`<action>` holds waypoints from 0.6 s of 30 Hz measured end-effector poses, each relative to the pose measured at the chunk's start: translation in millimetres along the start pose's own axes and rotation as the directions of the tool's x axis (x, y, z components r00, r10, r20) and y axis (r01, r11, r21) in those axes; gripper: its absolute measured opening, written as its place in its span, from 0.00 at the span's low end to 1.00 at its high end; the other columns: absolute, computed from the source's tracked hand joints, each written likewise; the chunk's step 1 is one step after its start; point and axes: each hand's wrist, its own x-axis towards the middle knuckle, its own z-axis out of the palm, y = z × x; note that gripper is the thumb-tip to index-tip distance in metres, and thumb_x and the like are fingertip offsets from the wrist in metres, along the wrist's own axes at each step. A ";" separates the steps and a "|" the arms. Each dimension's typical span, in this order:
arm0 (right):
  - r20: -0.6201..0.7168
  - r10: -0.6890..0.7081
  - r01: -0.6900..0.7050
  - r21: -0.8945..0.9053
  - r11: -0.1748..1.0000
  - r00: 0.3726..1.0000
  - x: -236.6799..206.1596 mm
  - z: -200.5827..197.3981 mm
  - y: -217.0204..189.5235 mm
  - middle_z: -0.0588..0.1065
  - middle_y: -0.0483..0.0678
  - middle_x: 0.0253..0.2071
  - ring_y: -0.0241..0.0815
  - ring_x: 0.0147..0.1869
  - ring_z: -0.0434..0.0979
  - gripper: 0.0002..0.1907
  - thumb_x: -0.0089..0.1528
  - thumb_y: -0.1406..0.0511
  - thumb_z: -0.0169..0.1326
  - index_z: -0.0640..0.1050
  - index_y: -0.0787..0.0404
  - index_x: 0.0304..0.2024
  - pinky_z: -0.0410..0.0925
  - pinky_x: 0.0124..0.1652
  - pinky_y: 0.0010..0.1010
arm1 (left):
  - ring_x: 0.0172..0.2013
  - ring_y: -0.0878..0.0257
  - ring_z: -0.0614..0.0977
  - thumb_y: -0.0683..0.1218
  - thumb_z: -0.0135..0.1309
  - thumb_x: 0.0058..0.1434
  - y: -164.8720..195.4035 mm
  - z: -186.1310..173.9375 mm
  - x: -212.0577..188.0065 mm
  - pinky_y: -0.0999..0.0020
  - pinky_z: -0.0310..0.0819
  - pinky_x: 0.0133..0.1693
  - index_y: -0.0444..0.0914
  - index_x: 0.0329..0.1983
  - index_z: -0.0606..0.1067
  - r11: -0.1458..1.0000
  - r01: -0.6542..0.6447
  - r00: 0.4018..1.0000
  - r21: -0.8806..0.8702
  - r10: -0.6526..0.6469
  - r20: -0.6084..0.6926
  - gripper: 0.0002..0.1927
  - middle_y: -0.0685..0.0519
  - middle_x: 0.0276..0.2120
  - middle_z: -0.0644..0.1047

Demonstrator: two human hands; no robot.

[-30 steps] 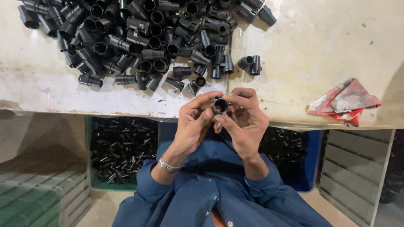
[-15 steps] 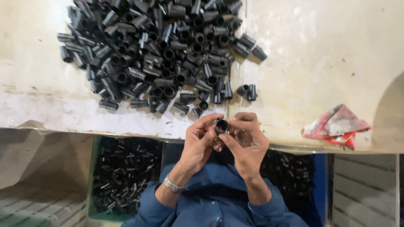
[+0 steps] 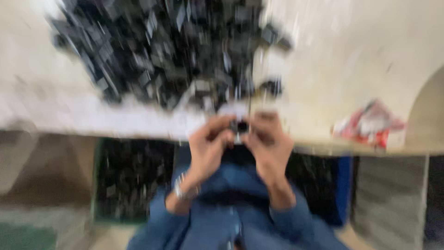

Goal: The person repeatedly picks up small black plastic connectors from a table, holds them in both hands to inspect the openings, and then drops them into a blue bin. The process is repeated continuously throughout the clip.

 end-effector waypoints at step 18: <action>0.097 -0.074 0.045 0.266 0.963 0.993 -6.6 5.2 14.7 0.68 0.48 0.53 0.30 0.41 0.68 0.16 0.58 0.80 0.65 0.77 0.68 0.47 0.64 0.45 0.21 | 0.33 0.72 0.77 0.45 0.63 0.66 -1.0 -15.8 -8.3 0.78 0.72 0.35 0.33 0.62 0.75 0.972 0.056 0.991 -0.230 -0.026 0.134 0.23 0.52 0.42 0.83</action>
